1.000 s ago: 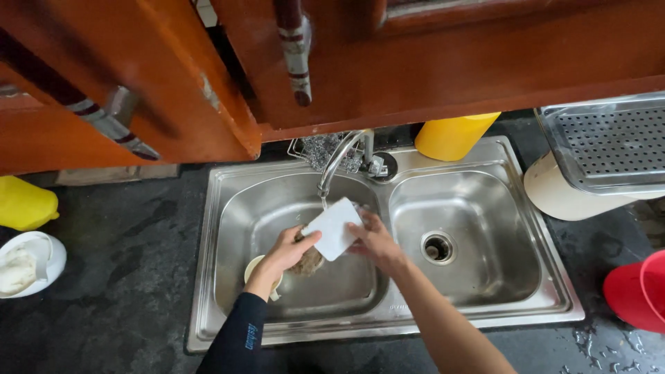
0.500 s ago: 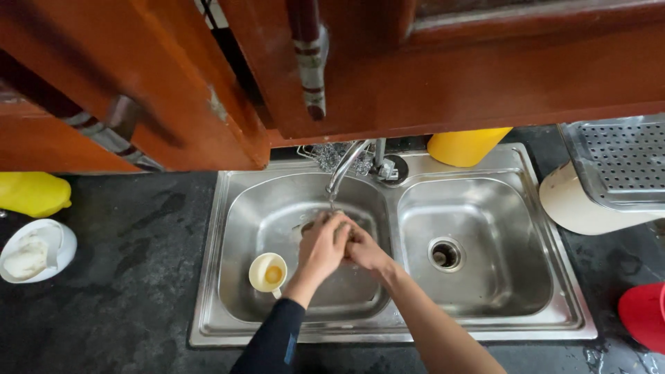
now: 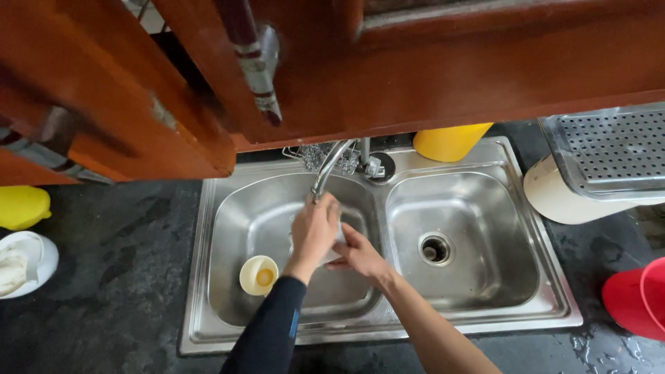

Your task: The recorder is cleaning large metal baking trays by scraping off burnt residue with a plastic scraper and then washing the scraper in a kitchen sink.

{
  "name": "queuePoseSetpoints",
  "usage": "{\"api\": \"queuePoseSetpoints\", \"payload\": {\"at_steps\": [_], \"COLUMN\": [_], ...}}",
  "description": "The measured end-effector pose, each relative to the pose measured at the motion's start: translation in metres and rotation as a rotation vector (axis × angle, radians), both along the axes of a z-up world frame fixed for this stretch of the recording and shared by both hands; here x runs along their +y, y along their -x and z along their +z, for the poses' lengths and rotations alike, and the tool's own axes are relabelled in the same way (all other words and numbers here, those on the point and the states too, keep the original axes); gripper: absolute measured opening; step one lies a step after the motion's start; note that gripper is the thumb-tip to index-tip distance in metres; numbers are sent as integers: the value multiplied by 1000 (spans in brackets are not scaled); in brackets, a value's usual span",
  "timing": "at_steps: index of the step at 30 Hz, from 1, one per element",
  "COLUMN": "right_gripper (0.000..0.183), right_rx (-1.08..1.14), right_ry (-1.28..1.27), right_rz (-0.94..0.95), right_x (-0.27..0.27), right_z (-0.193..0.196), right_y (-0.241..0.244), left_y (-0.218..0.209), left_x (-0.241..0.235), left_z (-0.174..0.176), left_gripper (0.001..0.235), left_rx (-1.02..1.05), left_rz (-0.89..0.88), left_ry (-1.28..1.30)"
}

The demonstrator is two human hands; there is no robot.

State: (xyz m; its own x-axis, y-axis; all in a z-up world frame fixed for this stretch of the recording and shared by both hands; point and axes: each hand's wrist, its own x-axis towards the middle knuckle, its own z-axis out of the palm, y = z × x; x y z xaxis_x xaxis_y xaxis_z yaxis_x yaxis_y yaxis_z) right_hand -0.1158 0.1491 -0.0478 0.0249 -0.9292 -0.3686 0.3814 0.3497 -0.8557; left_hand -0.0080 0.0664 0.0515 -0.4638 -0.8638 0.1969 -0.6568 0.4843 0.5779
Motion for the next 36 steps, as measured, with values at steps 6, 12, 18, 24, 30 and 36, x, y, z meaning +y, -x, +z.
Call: {"api": "queuePoseSetpoints", "payload": {"at_steps": [6, 12, 18, 24, 30, 36], "right_gripper": [53, 70, 70, 48, 42, 48], "right_rx": [11, 17, 79, 235, 106, -290], "right_ry": [7, 3, 15, 29, 3, 51], "right_rz": [-176, -125, 0, 66, -177, -265], "right_x": [10, -6, 7, -2, 5, -7], "right_z": [21, 7, 60, 22, 56, 6], "right_y": [19, 17, 14, 27, 16, 22], "left_y": [-18, 11, 3, -1, -6, 11], "left_x": [-42, 25, -6, 13, -33, 14], "left_z": [-11, 23, 6, 8, -7, -23], "left_gripper": [15, 19, 16, 14, 26, 24], "left_rx": [31, 43, -177, -5, 24, 267], "left_rz": [173, -210, -77, -321, 23, -274], "left_ry": [-28, -42, -81, 64, 44, 155]}}
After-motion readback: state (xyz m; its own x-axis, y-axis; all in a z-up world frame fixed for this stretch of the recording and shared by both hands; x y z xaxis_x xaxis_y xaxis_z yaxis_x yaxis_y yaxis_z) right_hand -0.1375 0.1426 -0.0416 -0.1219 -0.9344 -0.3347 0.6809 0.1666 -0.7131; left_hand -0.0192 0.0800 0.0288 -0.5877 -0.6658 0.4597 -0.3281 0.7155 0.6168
